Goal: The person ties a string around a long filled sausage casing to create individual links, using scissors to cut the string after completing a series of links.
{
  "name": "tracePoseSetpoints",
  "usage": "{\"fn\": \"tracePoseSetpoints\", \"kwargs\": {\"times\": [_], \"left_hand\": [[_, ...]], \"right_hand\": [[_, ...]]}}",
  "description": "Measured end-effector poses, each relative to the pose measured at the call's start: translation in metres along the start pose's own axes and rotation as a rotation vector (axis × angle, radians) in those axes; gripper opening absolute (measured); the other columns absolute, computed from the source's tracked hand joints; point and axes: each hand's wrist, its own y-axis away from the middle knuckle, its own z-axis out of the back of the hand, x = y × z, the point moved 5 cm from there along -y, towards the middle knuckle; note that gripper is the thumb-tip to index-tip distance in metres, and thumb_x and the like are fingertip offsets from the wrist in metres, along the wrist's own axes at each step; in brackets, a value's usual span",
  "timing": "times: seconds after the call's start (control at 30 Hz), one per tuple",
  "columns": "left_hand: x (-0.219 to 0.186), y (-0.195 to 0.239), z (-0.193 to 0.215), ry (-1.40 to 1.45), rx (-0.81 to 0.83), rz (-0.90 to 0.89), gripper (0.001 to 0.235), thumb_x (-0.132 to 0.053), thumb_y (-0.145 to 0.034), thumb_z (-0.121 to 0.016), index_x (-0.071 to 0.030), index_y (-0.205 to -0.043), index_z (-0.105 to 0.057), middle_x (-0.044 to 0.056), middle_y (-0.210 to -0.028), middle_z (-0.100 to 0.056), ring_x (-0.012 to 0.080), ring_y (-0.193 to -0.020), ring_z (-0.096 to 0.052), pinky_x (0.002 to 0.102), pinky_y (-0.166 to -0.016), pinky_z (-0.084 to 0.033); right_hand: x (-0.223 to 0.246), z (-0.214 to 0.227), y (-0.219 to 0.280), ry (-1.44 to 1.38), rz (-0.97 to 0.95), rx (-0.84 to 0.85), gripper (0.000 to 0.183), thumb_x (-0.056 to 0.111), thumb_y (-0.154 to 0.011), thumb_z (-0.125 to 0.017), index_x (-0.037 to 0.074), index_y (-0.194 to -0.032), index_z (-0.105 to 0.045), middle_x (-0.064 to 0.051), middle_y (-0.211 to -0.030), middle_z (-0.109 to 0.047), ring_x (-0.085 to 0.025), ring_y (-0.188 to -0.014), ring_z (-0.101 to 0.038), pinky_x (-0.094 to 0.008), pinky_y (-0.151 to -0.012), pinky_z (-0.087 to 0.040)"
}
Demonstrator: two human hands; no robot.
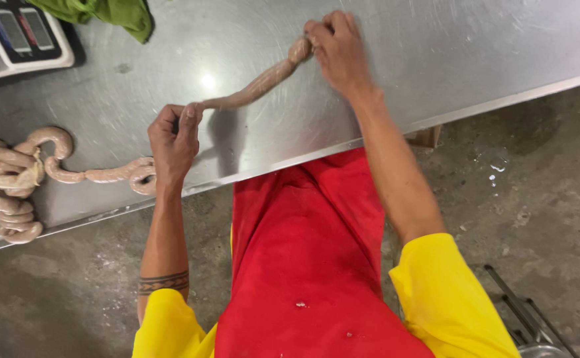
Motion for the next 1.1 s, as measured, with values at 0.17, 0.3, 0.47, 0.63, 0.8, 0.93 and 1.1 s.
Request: {"fn": "tracePoseSetpoints", "kwargs": {"times": [0.17,0.3,0.47,0.63,0.8,0.93,1.1], "left_hand": [[-0.028,-0.032,-0.024,-0.281,0.082,-0.107,0.033,-0.033,-0.103,-0.07,0.0,-0.099,-0.07,0.002,-0.075,-0.066,0.0093,-0.064,-0.059,0.027,-0.053,-0.047],[-0.007,-0.014,-0.07,-0.584,-0.127,-0.522,0.044,-0.026,-0.092,-0.078,0.01,-0.115,-0.067,0.021,-0.094,-0.065,0.0283,-0.084,-0.063,0.041,-0.068,-0.052],[0.059,0.004,-0.074,-0.462,-0.114,-0.309,0.023,-0.021,-0.101,-0.067,0.001,-0.106,-0.073,0.022,-0.088,-0.07,0.0337,-0.08,-0.067,0.047,-0.07,-0.051],[0.073,0.008,-0.066,-0.272,-0.07,-0.145,0.024,-0.006,-0.085,-0.058,0.004,-0.097,-0.076,0.018,-0.072,-0.07,0.0262,-0.062,-0.071,0.04,-0.065,-0.055],[0.026,0.017,-0.075,-0.338,-0.059,0.056,0.031,-0.028,-0.097,-0.067,0.001,-0.099,-0.077,0.019,-0.069,-0.07,0.0272,-0.059,-0.067,0.04,-0.06,-0.051],[-0.014,0.025,-0.076,-0.542,-0.205,-0.123,0.029,-0.028,-0.098,-0.071,-0.003,-0.111,-0.075,0.021,-0.105,-0.068,0.0323,-0.095,-0.065,0.045,-0.077,-0.052],[-0.053,-0.02,-0.158,-0.613,0.046,-0.754,0.031,-0.007,-0.09,-0.07,-0.016,-0.12,-0.074,0.015,-0.143,-0.057,0.0381,-0.137,-0.045,0.052,-0.117,-0.037]], "right_hand": [[-0.05,0.04,-0.033,-0.001,0.081,-0.087,0.042,-0.001,-0.09,-0.078,0.008,-0.129,-0.067,-0.015,-0.129,-0.057,-0.036,-0.121,-0.054,-0.047,-0.102,-0.048],[-0.054,0.054,-0.039,0.165,-0.042,-0.062,0.052,-0.003,-0.083,-0.074,0.005,-0.134,-0.064,-0.019,-0.123,-0.059,-0.039,-0.116,-0.055,-0.049,-0.099,-0.044],[0.075,-0.066,0.011,-0.44,0.028,0.216,0.058,0.009,-0.107,-0.051,0.005,-0.161,-0.03,-0.022,-0.164,-0.039,-0.035,-0.156,-0.034,-0.048,-0.13,-0.027],[0.159,-0.125,0.019,-0.424,0.246,0.705,0.067,0.045,-0.111,-0.029,0.011,-0.165,-0.01,-0.018,-0.17,-0.021,-0.031,-0.157,-0.017,-0.05,-0.129,-0.011],[0.101,-0.08,-0.034,-0.11,0.351,0.516,0.06,0.033,-0.114,-0.037,0.004,-0.163,-0.018,-0.021,-0.169,-0.024,-0.034,-0.157,-0.019,-0.049,-0.129,-0.013],[0.041,0.034,0.026,0.006,-0.05,-0.196,0.032,0.018,-0.105,-0.072,0.007,-0.134,-0.067,-0.008,-0.132,-0.063,-0.029,-0.127,-0.059,-0.048,-0.114,-0.042],[0.026,0.061,0.148,0.234,-0.286,-0.089,0.029,0.014,-0.083,-0.081,0.002,-0.1,-0.061,-0.026,-0.118,-0.057,-0.041,-0.113,-0.052,-0.05,-0.095,-0.043]]}}
